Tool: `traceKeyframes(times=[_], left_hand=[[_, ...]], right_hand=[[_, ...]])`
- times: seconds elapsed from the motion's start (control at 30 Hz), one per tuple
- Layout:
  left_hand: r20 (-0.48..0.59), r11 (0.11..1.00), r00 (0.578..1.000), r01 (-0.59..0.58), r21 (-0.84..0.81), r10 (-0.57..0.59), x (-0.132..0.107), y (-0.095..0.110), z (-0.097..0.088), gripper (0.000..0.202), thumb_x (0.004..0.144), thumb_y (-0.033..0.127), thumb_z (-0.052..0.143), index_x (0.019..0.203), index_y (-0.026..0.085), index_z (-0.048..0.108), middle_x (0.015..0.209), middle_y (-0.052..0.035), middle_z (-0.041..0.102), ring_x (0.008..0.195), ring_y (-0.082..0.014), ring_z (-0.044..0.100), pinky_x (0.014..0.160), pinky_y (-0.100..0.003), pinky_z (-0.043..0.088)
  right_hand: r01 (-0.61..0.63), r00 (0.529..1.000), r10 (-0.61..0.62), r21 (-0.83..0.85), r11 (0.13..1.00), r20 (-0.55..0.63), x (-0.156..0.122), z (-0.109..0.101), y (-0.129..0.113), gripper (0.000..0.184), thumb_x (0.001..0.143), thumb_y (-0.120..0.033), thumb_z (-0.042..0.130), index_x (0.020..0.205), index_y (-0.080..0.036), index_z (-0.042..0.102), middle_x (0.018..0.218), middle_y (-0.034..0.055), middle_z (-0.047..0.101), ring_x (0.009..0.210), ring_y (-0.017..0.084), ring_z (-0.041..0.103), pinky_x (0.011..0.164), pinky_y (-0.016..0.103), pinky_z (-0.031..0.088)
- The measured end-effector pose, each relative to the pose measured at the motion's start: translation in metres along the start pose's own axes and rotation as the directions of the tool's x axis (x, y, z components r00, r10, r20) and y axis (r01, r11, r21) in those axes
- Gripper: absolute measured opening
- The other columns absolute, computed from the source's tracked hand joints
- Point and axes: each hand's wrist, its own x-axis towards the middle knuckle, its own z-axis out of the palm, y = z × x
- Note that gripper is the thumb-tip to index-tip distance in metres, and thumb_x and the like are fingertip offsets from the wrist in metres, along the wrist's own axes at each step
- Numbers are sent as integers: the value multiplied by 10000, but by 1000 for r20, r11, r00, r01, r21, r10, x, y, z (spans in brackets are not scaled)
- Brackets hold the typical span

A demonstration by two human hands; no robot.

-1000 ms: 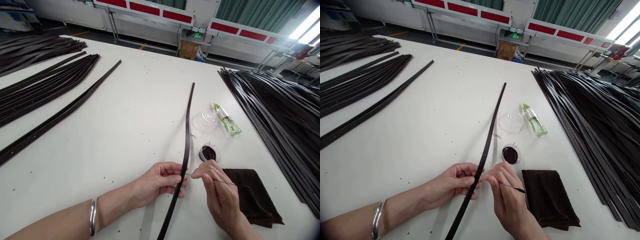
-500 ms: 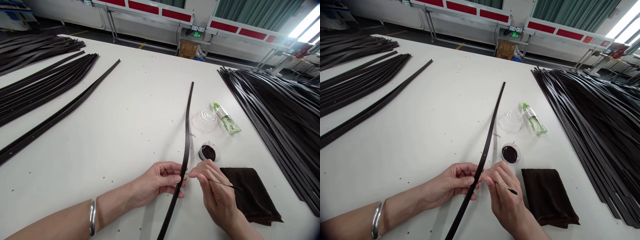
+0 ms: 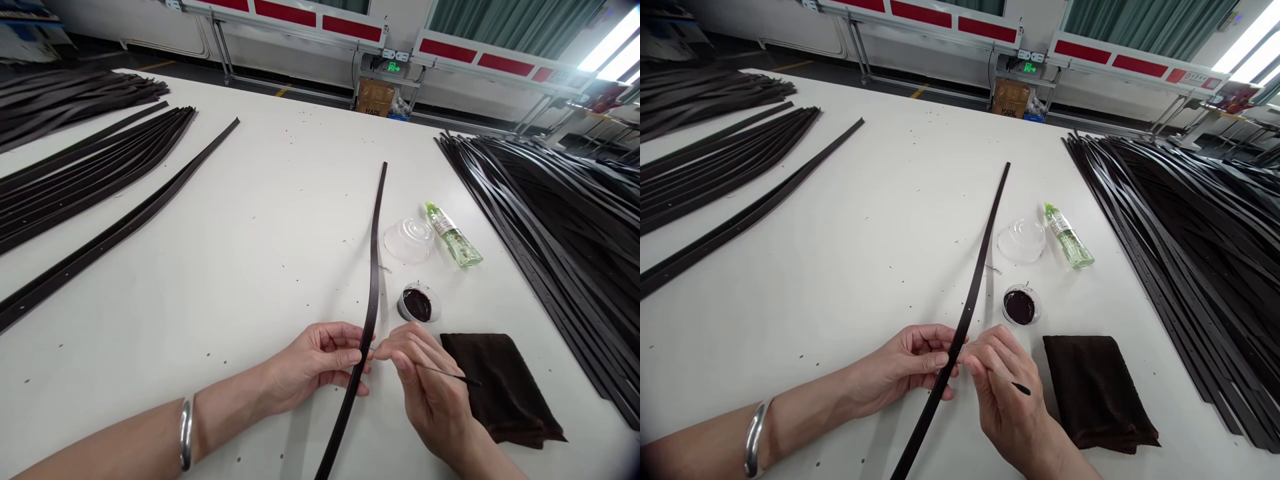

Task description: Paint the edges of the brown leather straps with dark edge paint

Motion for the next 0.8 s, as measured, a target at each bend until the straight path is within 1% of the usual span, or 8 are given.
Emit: traceKeyframes(times=[0.17, 0.33, 0.43, 0.57, 0.67, 0.8], left_hand=[[5, 1000, 1000, -9, 17, 9, 0, -1, 0, 279, 824, 208, 722, 1101, 181, 701, 947, -74, 637, 873, -176, 596, 798, -372, 584], [19, 999, 999, -28, 28, 27, -1, -2, -1, 270, 841, 200, 704, 1110, 183, 700, 963, -65, 613, 873, -167, 583, 805, -375, 581], [17, 999, 1000, -19, 31, 19, -1, -2, -1, 271, 843, 201, 702, 1113, 184, 699, 954, -64, 611, 875, -169, 585, 809, -378, 579], [26, 999, 999, -34, 33, 33, 0, -1, 0, 258, 849, 195, 695, 1107, 176, 700, 955, -63, 609, 867, -165, 579, 804, -385, 577], [21, 999, 999, -26, 36, 25, 0, -1, 0, 263, 852, 190, 692, 1114, 176, 697, 954, -61, 613, 870, -166, 583, 808, -390, 576], [23, 999, 999, -30, 33, 29, -1, -1, 0, 262, 854, 191, 691, 1116, 175, 694, 949, -57, 616, 865, -159, 581, 809, -391, 576]], right_hand=[[-3, 1000, 3, -4, 1000, -7, -2, 0, 1, 274, 924, 20, 389, 991, -178, 566, 785, 44, 660, 722, 177, 602, 657, 343, 484], [26, 1000, -26, 17, 1000, 10, -3, 1, 2, 298, 914, 44, 393, 1041, -172, 555, 827, 57, 661, 758, 184, 593, 685, 354, 481], [8, 1000, -8, 4, 1000, -1, -3, 1, 2, 296, 914, 44, 391, 1026, -177, 553, 806, 48, 646, 740, 181, 589, 671, 346, 474], [40, 999, -40, 24, 999, 18, -4, 2, 2, 287, 912, 46, 392, 1024, -168, 548, 816, 59, 651, 760, 188, 588, 676, 350, 480], [23, 1000, -23, 10, 1000, 4, -5, 1, 3, 292, 907, 53, 392, 1024, -160, 554, 814, 60, 656, 760, 184, 585, 681, 349, 484], [33, 999, -33, 18, 999, 0, -3, 1, 2, 278, 923, 27, 389, 1014, -170, 563, 809, 59, 664, 740, 183, 594, 666, 348, 485]])
